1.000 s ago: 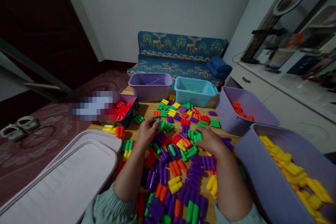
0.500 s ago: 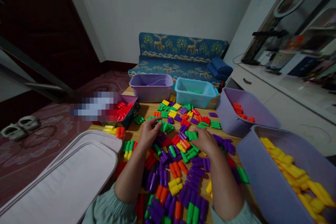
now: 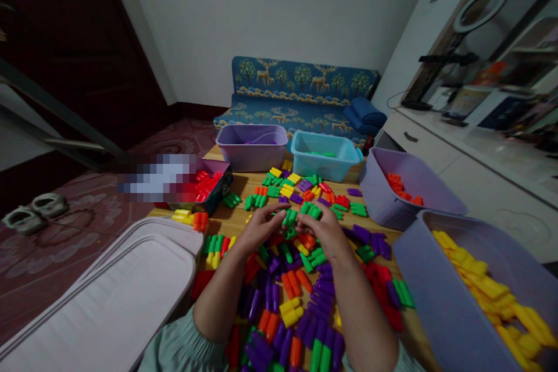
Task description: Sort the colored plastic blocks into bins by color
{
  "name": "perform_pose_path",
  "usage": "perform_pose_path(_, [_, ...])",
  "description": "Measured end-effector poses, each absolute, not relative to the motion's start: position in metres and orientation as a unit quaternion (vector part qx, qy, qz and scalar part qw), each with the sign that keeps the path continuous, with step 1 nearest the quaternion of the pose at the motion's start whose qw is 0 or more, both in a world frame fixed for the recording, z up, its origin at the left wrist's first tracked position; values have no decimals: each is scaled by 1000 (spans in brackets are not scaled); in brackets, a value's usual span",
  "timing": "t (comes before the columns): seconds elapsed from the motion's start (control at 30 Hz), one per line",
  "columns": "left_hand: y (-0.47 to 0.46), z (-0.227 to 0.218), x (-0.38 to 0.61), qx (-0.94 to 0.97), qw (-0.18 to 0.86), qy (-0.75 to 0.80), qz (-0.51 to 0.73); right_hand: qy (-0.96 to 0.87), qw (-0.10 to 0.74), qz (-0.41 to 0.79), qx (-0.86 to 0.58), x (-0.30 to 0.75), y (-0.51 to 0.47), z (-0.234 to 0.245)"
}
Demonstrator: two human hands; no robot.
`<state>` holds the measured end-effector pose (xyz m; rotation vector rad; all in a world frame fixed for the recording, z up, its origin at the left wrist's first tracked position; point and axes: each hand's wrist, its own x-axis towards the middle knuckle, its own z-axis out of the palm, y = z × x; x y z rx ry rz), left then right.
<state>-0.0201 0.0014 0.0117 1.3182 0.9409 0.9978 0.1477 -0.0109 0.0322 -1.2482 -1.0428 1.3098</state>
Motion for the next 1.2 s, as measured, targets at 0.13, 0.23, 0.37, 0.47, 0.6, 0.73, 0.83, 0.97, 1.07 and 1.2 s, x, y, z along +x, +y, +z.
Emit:
perform_pose_path(0.13, [-1,10,-17,584,578,406,400,-465,511,512,-510,132,-12,27])
perform_pose_path(0.23, [2,4,-18,609,546,415,398,-474,501,517,-507,132,-10,22])
perform_pose_path(0.37, [9,-1,-23,644,447,438,440,-517,445,420,-599,154,-3,19])
perform_pose_path(0.47, [12,-3,-27,666,341,475,464,-594,326,213,-704,179,-1,17])
perform_pose_path(0.6, [14,-6,-28,696,244,498,455,-655,181,81,-729,199,-2,14])
perform_pose_path(0.73, [14,-8,-28,713,216,494,448,-699,141,75,-697,193,-7,14])
perform_pose_path(0.83, [14,-9,-27,709,220,496,451,-711,105,77,-691,184,-10,15])
perform_pose_path(0.97, [14,-8,-29,700,239,498,453,-702,96,67,-703,181,-10,11])
perform_pose_path(1.07, [13,-6,-29,692,256,501,452,-692,137,58,-707,182,-9,14])
perform_pose_path(1.2, [12,-4,-29,677,276,502,463,-695,243,114,-667,180,-10,31])
